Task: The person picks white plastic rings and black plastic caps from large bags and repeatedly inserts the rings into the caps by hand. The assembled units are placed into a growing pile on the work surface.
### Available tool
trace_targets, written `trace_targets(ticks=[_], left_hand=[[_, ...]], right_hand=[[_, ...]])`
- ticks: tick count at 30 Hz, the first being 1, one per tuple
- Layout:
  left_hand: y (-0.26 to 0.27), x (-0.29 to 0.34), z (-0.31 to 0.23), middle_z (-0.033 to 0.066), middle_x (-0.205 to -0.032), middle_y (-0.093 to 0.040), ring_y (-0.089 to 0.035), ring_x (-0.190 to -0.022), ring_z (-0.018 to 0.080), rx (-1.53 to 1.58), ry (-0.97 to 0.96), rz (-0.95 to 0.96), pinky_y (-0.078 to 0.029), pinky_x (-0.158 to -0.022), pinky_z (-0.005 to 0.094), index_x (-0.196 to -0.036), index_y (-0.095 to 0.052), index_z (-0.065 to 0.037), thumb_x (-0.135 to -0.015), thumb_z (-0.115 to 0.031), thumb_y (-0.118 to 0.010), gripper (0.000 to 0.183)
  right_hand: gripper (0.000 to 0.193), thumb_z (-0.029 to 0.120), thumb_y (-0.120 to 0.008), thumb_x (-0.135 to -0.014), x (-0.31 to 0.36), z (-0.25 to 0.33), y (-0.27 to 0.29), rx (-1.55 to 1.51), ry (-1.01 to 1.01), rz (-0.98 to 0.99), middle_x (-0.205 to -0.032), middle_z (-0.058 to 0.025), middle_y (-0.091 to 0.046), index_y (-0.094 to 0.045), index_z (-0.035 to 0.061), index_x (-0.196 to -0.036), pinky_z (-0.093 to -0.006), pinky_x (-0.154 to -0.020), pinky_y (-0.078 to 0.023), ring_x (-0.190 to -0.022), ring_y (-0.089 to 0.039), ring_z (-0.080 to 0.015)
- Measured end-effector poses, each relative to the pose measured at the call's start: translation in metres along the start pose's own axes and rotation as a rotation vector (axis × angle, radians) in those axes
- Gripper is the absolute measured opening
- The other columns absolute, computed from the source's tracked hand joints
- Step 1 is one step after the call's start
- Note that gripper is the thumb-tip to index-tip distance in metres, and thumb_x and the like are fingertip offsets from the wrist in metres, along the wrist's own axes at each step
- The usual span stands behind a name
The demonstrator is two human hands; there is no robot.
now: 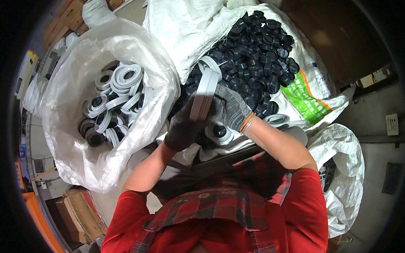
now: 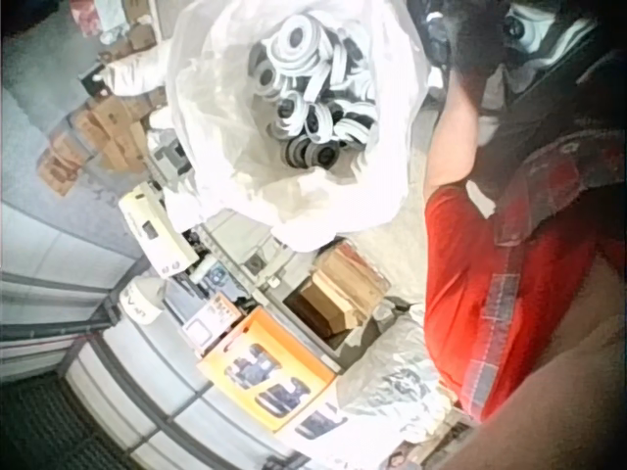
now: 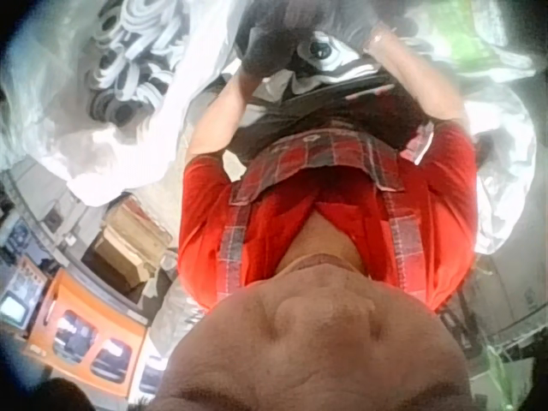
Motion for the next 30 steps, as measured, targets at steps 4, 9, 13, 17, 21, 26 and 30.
trace_targets(ticks=[4, 9, 13, 17, 21, 26, 30], left_hand=[[0.018, -0.001, -0.007, 0.0208, -0.123, -0.053, -0.053, -0.113, 0.0375, -0.355, -0.393, -0.070, -0.042, -0.096, 0.0416, -0.132, -0.042, 0.000, -0.074, -0.010, -0.071, 0.066], [0.097, 0.007, 0.007, 0.0221, -0.125, -0.053, -0.052, -0.113, 0.0383, -0.639, -0.333, -0.723, -0.040, -0.099, 0.0442, -0.133, -0.044, 0.002, -0.081, -0.018, -0.070, 0.062], [0.145, 0.015, 0.034, 0.0191, -0.129, -0.054, -0.057, -0.111, 0.0238, -0.635, -0.108, -0.970, -0.044, -0.095, 0.0340, -0.136, -0.041, 0.003, -0.086, -0.007, -0.063, 0.055], [0.157, 0.013, 0.042, 0.0213, -0.125, -0.055, -0.054, -0.113, 0.0276, -0.463, -0.018, -0.982, -0.043, -0.097, 0.0369, -0.132, -0.045, 0.004, -0.083, -0.006, -0.066, 0.055], [0.163, 0.013, 0.022, 0.0224, -0.133, -0.049, -0.048, -0.120, 0.0309, -1.186, 0.098, -1.095, -0.036, -0.103, 0.0395, -0.136, -0.040, 0.004, -0.082, -0.008, -0.063, 0.060], [0.064, -0.017, 0.075, 0.0119, -0.123, -0.054, -0.053, -0.111, 0.0253, -0.095, -0.032, -0.431, -0.041, -0.099, 0.0318, -0.129, -0.048, -0.001, -0.083, -0.023, -0.067, 0.054], [0.000, -0.016, 0.072, 0.0073, -0.096, -0.063, -0.060, -0.091, 0.0236, 0.048, 0.012, 0.002, -0.047, -0.084, 0.0315, -0.108, -0.061, -0.006, -0.089, -0.022, -0.057, 0.025]], right_hand=[[0.046, 0.040, -0.058, -0.090, -0.015, 0.005, -0.010, 0.080, -0.012, -0.067, -0.110, -0.0146, -0.061, -0.055, 0.0036, -0.119, -0.0442, -0.086, -0.051, -0.103, -0.058, -0.0279], [0.067, 0.057, -0.062, -0.080, -0.075, 0.103, 0.055, 1.751, 0.495, -0.731, -0.098, -0.0201, -0.066, -0.060, -0.0031, -0.109, -0.0392, -0.080, -0.051, -0.088, -0.064, -0.0330], [0.088, 0.056, -0.069, -0.067, -0.122, 0.107, 0.113, 1.989, 0.348, -0.920, -0.125, -0.0265, -0.054, -0.048, -0.0043, -0.127, -0.0397, -0.097, -0.044, -0.114, -0.055, -0.0374], [0.056, 0.038, -0.068, -0.073, -0.138, 0.087, 0.134, 1.948, 0.250, -0.797, -0.111, -0.0246, -0.061, -0.059, -0.0003, -0.112, -0.0425, -0.091, -0.046, -0.105, -0.059, -0.0379], [0.044, 0.029, -0.070, -0.075, -0.090, 0.073, 0.085, 1.730, 0.526, -0.734, -0.106, -0.0224, -0.063, -0.061, 0.0010, -0.108, -0.0432, -0.083, -0.049, -0.097, -0.061, -0.0380], [0.041, 0.022, -0.075, -0.071, -0.020, 0.024, -0.015, 2.033, 1.039, -0.337, -0.092, -0.0158, -0.061, -0.061, 0.0037, -0.105, -0.0429, -0.073, -0.050, -0.082, -0.060, -0.0357], [0.026, 0.021, -0.074, -0.072, -0.003, -0.005, -0.046, 2.098, 0.704, -0.179, -0.083, -0.0120, -0.062, -0.063, 0.0065, -0.091, -0.0368, -0.069, -0.050, -0.078, -0.062, -0.0291]])
Point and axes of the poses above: each hand's wrist, its own x-axis away from the middle knuckle, its own y-axis out of the back of the hand, z = x × y, the point moved 6 cm from there along -x, towards the middle knuckle
